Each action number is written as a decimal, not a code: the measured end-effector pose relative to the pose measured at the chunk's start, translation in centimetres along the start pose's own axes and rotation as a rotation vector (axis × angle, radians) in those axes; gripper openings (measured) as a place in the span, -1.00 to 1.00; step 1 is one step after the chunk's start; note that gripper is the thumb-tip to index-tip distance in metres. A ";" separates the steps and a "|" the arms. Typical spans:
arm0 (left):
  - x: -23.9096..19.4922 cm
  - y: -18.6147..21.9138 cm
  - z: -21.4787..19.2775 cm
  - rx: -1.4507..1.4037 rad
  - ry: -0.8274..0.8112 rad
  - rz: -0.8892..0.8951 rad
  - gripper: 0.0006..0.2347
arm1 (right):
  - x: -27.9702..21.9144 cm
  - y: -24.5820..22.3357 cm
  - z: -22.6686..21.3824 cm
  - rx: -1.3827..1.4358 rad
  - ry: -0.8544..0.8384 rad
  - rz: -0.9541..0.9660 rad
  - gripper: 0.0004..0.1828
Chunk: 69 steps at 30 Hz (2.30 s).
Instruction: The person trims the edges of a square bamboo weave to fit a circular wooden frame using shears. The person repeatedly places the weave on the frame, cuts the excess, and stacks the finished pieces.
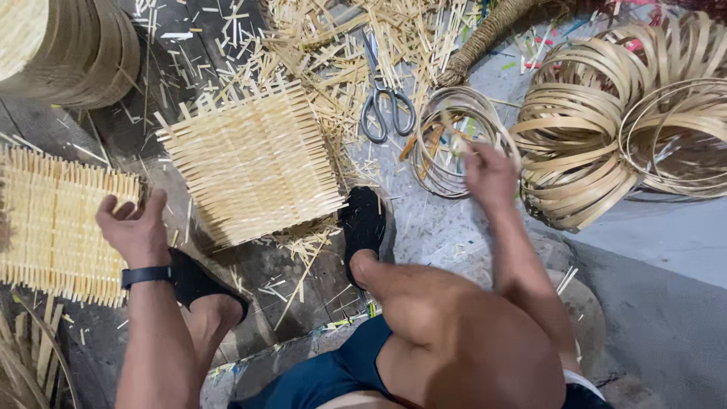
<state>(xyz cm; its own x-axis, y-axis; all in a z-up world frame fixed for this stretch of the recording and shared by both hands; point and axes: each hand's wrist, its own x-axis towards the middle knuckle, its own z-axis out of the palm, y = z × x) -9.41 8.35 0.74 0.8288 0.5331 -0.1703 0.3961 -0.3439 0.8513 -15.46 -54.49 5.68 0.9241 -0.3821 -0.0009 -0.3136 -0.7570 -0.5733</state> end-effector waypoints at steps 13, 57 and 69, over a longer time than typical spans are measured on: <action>-11.1 19.4 8.4 -0.832 -0.688 -0.649 -0.54 | 1.8 -23.0 -11.8 0.151 -0.626 -0.862 -0.80; -2.8 4.6 6.4 0.219 -0.110 0.049 -0.82 | 2.6 -21.4 17.4 0.238 -0.337 -0.121 -0.74; -0.8 0.5 7.1 0.059 -0.177 -0.019 -0.84 | 2.7 -20.7 18.2 0.209 -0.323 -0.111 -0.75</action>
<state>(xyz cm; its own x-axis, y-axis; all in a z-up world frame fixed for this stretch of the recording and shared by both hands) -7.09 2.22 -2.19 0.8754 0.3975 -0.2749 0.4304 -0.3824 0.8176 -2.52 -30.22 2.60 0.9814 -0.0923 -0.1681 -0.1874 -0.6475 -0.7387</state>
